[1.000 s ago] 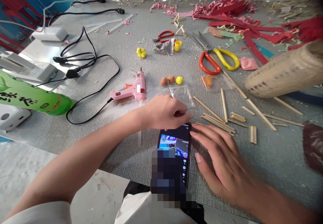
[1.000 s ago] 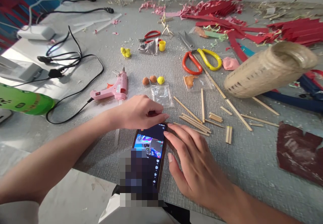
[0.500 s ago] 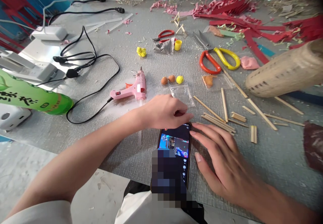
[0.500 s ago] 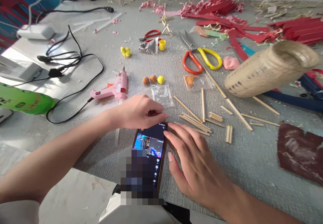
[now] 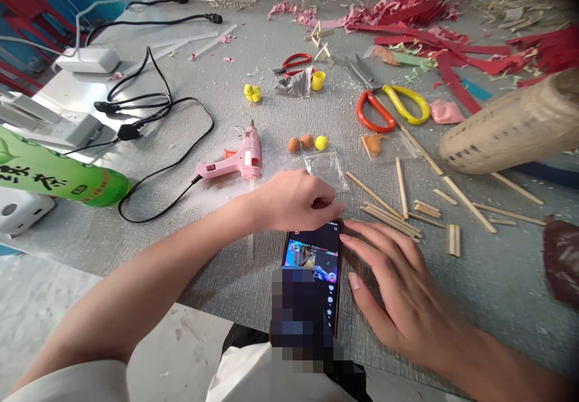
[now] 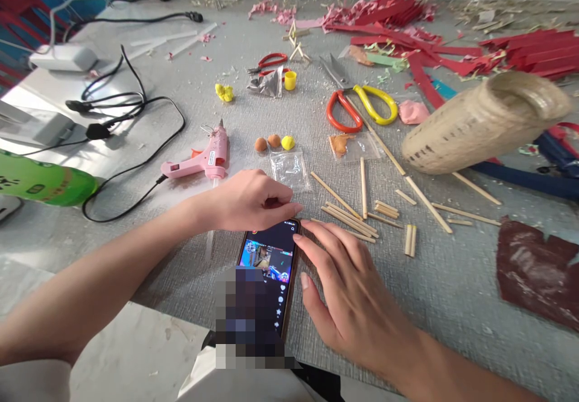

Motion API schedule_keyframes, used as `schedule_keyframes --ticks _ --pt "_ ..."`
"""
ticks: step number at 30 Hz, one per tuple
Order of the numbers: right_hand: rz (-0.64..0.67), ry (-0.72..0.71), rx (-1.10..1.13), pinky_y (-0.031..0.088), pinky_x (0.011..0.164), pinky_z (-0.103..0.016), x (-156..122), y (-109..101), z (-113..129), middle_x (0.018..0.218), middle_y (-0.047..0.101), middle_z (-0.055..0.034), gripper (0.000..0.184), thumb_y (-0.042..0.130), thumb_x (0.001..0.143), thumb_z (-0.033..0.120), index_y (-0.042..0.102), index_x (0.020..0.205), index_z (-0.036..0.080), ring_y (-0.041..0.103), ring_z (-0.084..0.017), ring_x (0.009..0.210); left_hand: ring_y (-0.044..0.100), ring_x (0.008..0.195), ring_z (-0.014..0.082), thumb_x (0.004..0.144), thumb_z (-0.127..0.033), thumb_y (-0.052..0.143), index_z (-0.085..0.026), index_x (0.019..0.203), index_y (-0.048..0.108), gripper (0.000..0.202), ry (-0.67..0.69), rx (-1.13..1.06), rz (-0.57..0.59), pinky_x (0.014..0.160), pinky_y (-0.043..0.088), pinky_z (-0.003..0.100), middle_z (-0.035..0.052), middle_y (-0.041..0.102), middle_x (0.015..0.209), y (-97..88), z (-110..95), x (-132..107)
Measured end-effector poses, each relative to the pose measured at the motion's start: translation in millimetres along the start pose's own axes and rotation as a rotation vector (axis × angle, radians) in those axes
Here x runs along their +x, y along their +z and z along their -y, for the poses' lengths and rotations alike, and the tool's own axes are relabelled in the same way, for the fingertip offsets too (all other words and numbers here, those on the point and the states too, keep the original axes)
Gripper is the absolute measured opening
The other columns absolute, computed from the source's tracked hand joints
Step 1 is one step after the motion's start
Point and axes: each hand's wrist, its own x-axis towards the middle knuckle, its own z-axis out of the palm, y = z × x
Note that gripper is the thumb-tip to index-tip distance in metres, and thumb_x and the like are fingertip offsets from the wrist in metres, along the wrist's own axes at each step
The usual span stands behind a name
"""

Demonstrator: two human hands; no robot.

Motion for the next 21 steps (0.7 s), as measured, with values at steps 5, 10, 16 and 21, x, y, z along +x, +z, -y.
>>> schedule_keyframes --ticks 5,10,16,21 --pt "-0.001 -0.001 -0.002 0.036 0.119 -0.048 -1.2 -0.7 -0.1 0.152 0.047 -0.0166 0.051 0.052 0.096 0.019 0.047 0.146 0.007 0.041 -0.031 0.143 0.016 0.053 0.0086 0.094 -0.043 0.049 -0.017 0.06 0.042 0.044 -0.006 0.003 -0.002 0.057 0.019 0.031 -0.004 0.036 0.054 0.3 -0.5 0.3" --pt "-0.002 -0.002 0.003 0.034 0.12 -0.047 -1.1 -1.0 0.1 0.152 0.047 -0.0166 0.051 0.052 0.097 0.019 0.047 0.146 0.006 0.041 -0.031 0.144 0.016 0.053 0.0087 0.095 -0.043 0.049 -0.017 0.059 0.041 0.045 -0.004 0.011 -0.003 0.057 0.02 0.032 -0.0041 0.035 0.054 0.5 -0.6 0.6" --pt "0.004 0.002 -0.003 0.035 0.12 -0.047 0.4 0.1 0.1 0.152 0.047 -0.0163 0.051 0.053 0.097 0.018 0.047 0.146 0.007 0.041 -0.031 0.144 0.016 0.053 0.0087 0.095 -0.043 0.049 -0.017 0.06 0.041 0.044 -0.008 0.019 -0.001 0.057 0.02 0.031 -0.0044 0.035 0.054 0.8 -1.2 0.5" --pt "-0.001 -0.003 0.003 0.035 0.12 -0.047 0.6 0.5 0.6 0.152 0.047 -0.0163 0.051 0.053 0.097 0.018 0.047 0.146 0.007 0.042 -0.03 0.144 0.016 0.052 0.0087 0.095 -0.042 0.049 -0.017 0.06 0.041 0.044 -0.003 0.022 0.0 0.057 0.02 0.031 -0.0043 0.035 0.054 0.2 -0.6 1.6"
